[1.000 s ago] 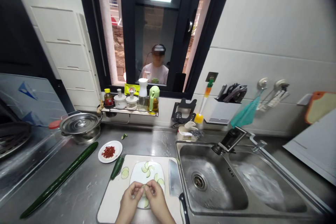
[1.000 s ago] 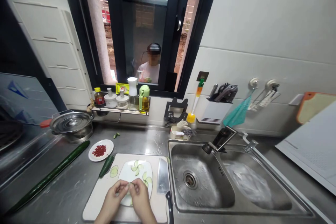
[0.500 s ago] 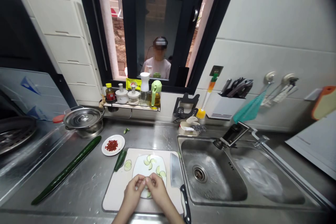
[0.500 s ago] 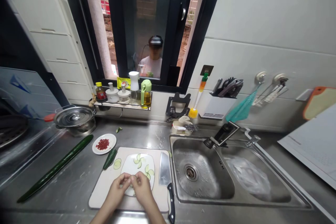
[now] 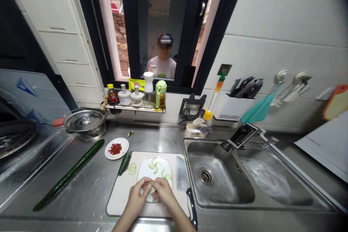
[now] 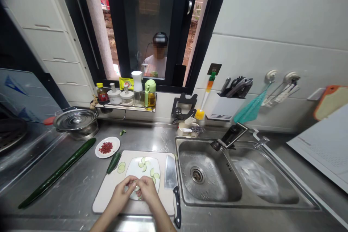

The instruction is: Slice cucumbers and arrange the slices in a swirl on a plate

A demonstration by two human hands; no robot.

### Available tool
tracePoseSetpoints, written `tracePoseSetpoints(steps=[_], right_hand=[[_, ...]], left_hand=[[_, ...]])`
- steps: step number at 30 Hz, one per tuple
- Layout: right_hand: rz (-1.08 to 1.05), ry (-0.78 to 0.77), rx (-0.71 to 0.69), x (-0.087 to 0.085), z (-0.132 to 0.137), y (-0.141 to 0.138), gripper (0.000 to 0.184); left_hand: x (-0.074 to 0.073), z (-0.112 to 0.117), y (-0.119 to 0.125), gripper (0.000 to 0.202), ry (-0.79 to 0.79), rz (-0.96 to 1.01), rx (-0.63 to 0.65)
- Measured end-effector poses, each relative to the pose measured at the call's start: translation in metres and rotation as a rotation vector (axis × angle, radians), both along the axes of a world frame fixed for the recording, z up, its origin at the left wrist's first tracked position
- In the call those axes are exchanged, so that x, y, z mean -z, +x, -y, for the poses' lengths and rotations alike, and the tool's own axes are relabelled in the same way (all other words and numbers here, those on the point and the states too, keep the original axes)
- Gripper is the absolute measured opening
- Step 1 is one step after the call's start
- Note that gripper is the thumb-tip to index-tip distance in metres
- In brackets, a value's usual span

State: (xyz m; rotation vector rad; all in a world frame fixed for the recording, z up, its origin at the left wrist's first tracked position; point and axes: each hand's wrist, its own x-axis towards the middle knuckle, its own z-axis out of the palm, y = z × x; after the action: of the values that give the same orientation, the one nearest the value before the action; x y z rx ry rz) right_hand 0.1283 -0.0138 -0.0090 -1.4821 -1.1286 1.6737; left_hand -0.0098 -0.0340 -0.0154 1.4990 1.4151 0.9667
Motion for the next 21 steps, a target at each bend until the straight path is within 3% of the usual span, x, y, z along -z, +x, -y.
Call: tracePoseSetpoints(steps=[7,12,21], right_hand=[[0.034,0.141,0.007,0.007,0.001,-0.004,0.042],[0.061,0.151,0.062,0.007,0.0,-0.007,0.031],[-0.184,-0.238,0.099,-0.01,0.007,-0.006,0.015]], left_hand=[[0.0,0.002,-0.001,0.037,-0.041,0.028,-0.01],[-0.005,0.004,-0.003,0.034,-0.016,-0.076,-0.002],[-0.016,0.01,-0.007,0.032,0.112,-0.238,0.018]])
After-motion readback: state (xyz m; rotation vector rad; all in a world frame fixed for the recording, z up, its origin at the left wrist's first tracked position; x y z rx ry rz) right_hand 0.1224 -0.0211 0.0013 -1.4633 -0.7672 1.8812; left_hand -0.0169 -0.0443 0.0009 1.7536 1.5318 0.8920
